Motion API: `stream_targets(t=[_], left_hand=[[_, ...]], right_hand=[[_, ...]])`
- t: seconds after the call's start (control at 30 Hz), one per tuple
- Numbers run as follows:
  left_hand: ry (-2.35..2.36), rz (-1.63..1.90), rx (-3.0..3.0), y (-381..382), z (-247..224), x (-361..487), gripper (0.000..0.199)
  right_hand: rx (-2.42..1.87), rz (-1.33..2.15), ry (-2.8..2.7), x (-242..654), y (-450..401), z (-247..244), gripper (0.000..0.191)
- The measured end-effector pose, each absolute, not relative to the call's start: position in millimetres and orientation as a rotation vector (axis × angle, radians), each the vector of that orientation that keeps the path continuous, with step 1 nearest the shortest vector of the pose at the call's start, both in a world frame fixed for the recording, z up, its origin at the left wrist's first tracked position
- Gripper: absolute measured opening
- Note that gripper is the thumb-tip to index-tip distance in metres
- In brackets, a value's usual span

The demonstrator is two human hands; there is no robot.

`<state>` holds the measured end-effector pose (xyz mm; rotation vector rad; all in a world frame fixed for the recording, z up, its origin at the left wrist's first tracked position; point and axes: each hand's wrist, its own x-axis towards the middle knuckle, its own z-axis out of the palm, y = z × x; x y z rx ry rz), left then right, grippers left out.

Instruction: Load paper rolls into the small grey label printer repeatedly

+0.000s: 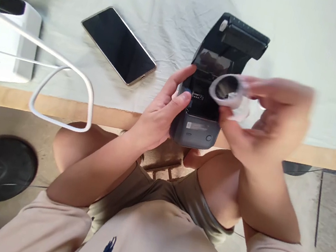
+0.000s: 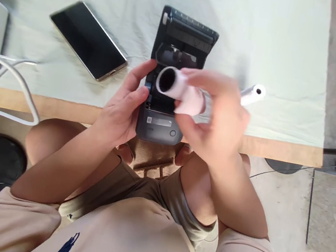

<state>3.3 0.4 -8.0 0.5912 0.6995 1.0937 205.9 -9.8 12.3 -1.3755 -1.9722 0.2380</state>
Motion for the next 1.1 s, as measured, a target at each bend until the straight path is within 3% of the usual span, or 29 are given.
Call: stream_targets(t=[0.17,0.4,0.67,0.77,0.9,1.0,1.1], left_hand=[[0.69,1.055,0.72,-1.2,-18.7,-0.9,0.054],[0.721,1.074,0.714,-2.0,-16.0,-0.4,0.046],[0.628,1.1,0.554,4.1,-10.0,1.6,0.033],[0.651,1.083,0.564,3.2,-8.4,-0.8,0.049],[0.714,0.996,0.642,0.7,-4.1,-6.0,0.088],[0.737,0.948,0.73,1.3,-2.8,-8.8,0.1],[0.744,0.941,0.755,2.9,-6.0,-9.3,0.102]], right_hand=[[-1.461,-0.002,-2.181,203.6,-10.2,23.4,0.03],[-1.3,0.141,-2.197,204.4,-6.2,22.2,0.01],[-1.192,0.136,-2.121,197.3,-10.6,12.2,0.025],[-1.116,0.142,-2.17,196.1,-12.5,10.9,0.028],[-1.051,0.135,-2.085,197.4,-9.0,10.6,0.023],[-1.116,0.004,-1.82,200.2,-3.1,5.7,0.019],[-1.249,0.105,-1.687,206.1,4.1,-3.2,0.041]])
